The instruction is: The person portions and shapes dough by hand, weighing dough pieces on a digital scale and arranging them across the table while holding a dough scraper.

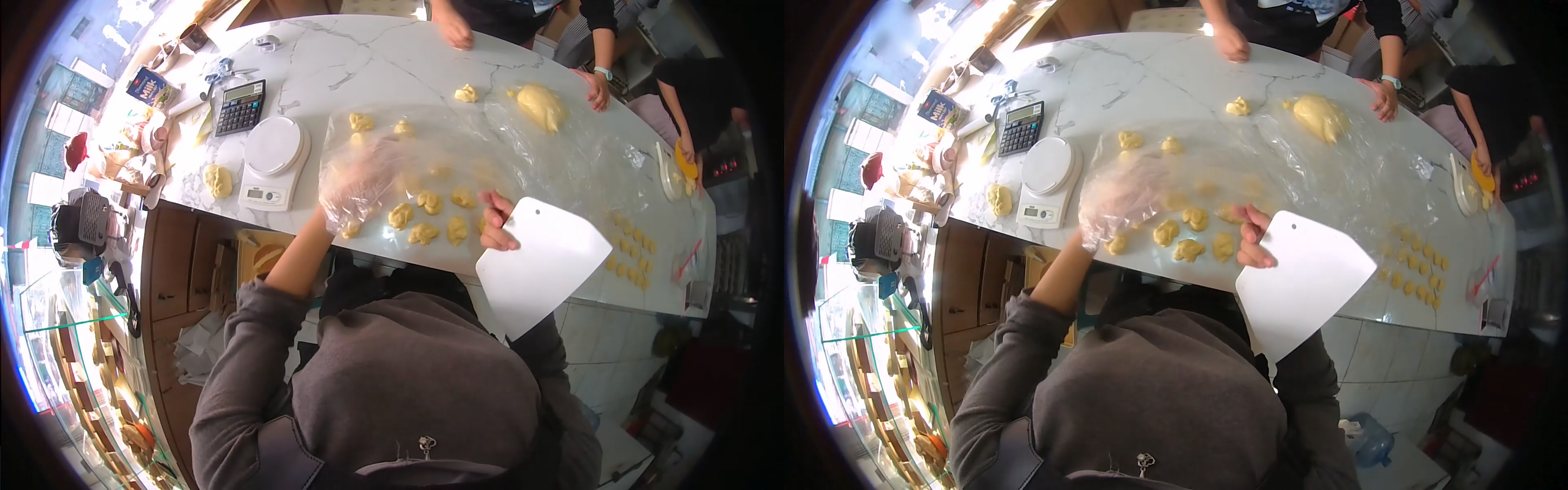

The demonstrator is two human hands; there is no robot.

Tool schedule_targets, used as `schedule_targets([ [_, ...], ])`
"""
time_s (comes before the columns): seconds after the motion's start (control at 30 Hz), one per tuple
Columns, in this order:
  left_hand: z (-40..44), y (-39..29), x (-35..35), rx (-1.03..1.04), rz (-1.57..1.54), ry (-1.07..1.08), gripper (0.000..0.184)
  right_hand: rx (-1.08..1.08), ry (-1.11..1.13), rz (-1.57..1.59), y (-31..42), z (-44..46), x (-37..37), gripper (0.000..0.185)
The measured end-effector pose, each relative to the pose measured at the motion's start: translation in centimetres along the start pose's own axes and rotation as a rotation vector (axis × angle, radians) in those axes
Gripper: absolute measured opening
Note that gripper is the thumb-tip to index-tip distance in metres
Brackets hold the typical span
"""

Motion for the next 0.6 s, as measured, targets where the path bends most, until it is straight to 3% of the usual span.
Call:
schedule_targets([
  [0.07, -2.0, 0.6, -0.7, -0.016, -0.096, -0.027, 0.041, 0.015, -0.026, -0.037, -1.3, -0.8, -0.5, 0.039],
  [0.1, -3.1, 0.6, -1.2, -0.025, -0.144, -0.041, 0.043, 0.013, -0.052, -0.039, -1.9, -1.1, 0.3, 0.032],
  [0.17, -7.0, 2.6, -0.9, -0.594, -1.272, -0.118, 0.053, -0.063, -0.335, -0.110, -3.9, -2.0, -0.3, 0.026],
  [0.2, -8.6, 2.4, -1.5, -0.698, -1.451, -0.180, 0.054, -0.103, -0.473, -0.147, -4.5, -2.6, -0.7, 0.024],
  [0.27, -11.5, 2.1, -1.9, -0.906, -1.809, -0.312, 0.056, -0.117, -0.540, -0.241, -5.9, -2.5, -2.4, 0.025],
  [0.37, -15.5, 4.1, -0.8, -1.151, -1.485, -0.217, 0.043, -0.072, -0.573, -0.276, -7.9, -2.6, -5.0, 0.028],
  [0.47, -16.4, 5.5, -0.2, -1.126, -1.152, -0.095, 0.028, -0.072, -0.611, -0.292, -9.0, -2.5, -7.0, 0.027],
  [0.5, -16.2, 5.2, -0.9, -1.173, -1.168, -0.178, 0.020, -0.081, -0.606, -0.301, -9.1, -2.6, -7.8, 0.026],
  [0.6, -17.1, 5.8, -1.7, -1.025, -0.629, -0.047, 0.022, -0.089, -0.635, -0.339, -9.7, -2.9, -9.1, 0.030],
])
Point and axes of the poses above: each hand's wrist, its own z-axis towards the middle knuckle, its own x-axis out of the palm, y = z × x, the point moved 8 cm from there along z, towards the middle knuckle, and after that the axes turned 2 degrees about y, right-handed, at the moved point
